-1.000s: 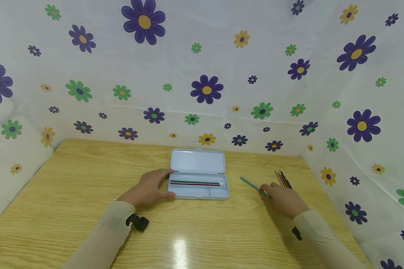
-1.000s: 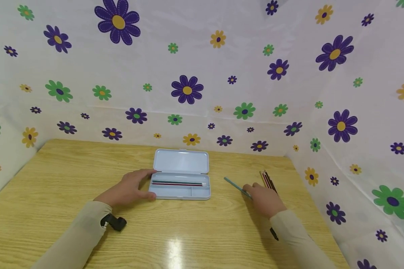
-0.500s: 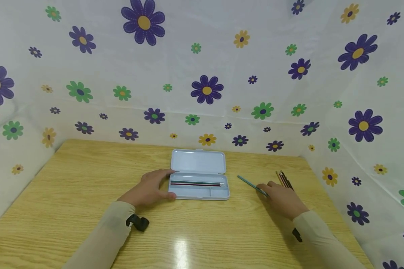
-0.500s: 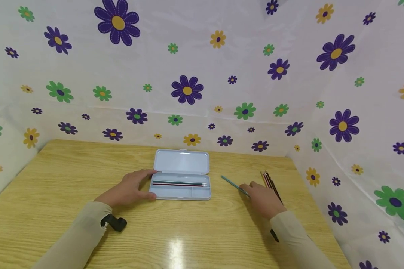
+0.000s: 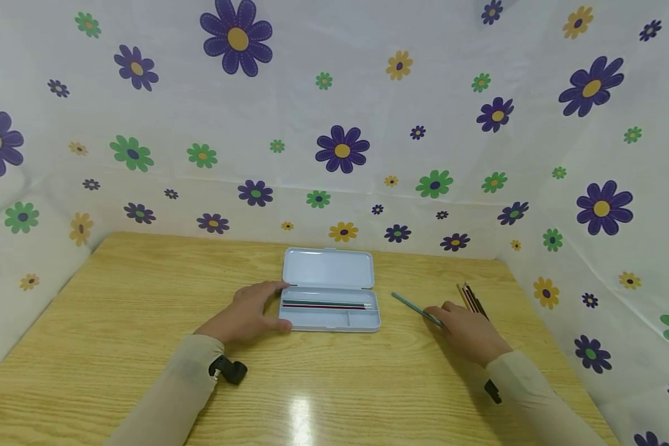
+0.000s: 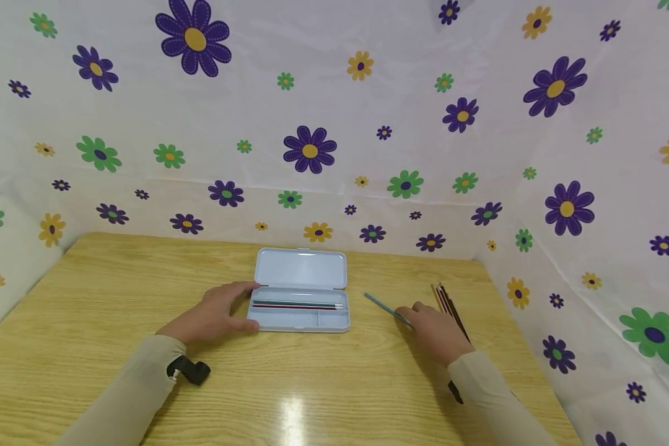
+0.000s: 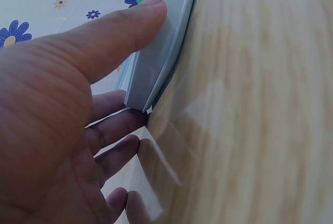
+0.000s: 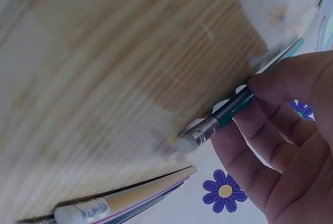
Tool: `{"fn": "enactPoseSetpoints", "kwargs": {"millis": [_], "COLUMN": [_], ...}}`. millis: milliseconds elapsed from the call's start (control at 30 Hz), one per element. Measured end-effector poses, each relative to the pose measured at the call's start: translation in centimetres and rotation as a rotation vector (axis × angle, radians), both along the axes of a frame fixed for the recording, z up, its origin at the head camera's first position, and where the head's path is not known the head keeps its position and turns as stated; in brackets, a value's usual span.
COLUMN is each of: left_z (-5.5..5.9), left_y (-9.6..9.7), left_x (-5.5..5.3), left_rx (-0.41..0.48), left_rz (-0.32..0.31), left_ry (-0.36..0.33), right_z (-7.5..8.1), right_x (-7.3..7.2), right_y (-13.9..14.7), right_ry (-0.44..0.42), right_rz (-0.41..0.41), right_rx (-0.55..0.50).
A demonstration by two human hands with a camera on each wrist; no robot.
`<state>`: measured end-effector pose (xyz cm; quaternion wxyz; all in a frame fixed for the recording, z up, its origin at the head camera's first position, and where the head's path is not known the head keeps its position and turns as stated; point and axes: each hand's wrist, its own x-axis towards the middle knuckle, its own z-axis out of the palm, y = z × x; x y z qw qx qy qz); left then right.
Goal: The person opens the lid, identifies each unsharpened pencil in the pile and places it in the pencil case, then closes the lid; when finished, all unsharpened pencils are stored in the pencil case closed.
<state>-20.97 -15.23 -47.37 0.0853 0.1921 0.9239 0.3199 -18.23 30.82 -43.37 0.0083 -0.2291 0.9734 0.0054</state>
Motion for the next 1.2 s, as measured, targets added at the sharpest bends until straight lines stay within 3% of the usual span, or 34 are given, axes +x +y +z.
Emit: {"fn": "enactPoseSetpoints", "kwargs": {"millis": [433,933,1200], "left_z": [0.3,0.6,0.3], "left_y": [0.1,-0.1,-0.1], "left_x": [0.3,0.3,0.1], "left_rx": [0.004,0.022,0.007], "left_rz": [0.016,0.005,0.002], "left_ry": [-0.03,-0.028,-0.019], "right_z": [-0.5,0.1,0.1], "right_x": [-0.2,-0.6,-0.7], "right_y": [-0.1,-1.2,-1.5], "right_ry": [0.038,0.037,0.104], "right_rz": [0.016,-0.012,0.013], "right_rx": [-0.027,-0.072,-0.116]}}
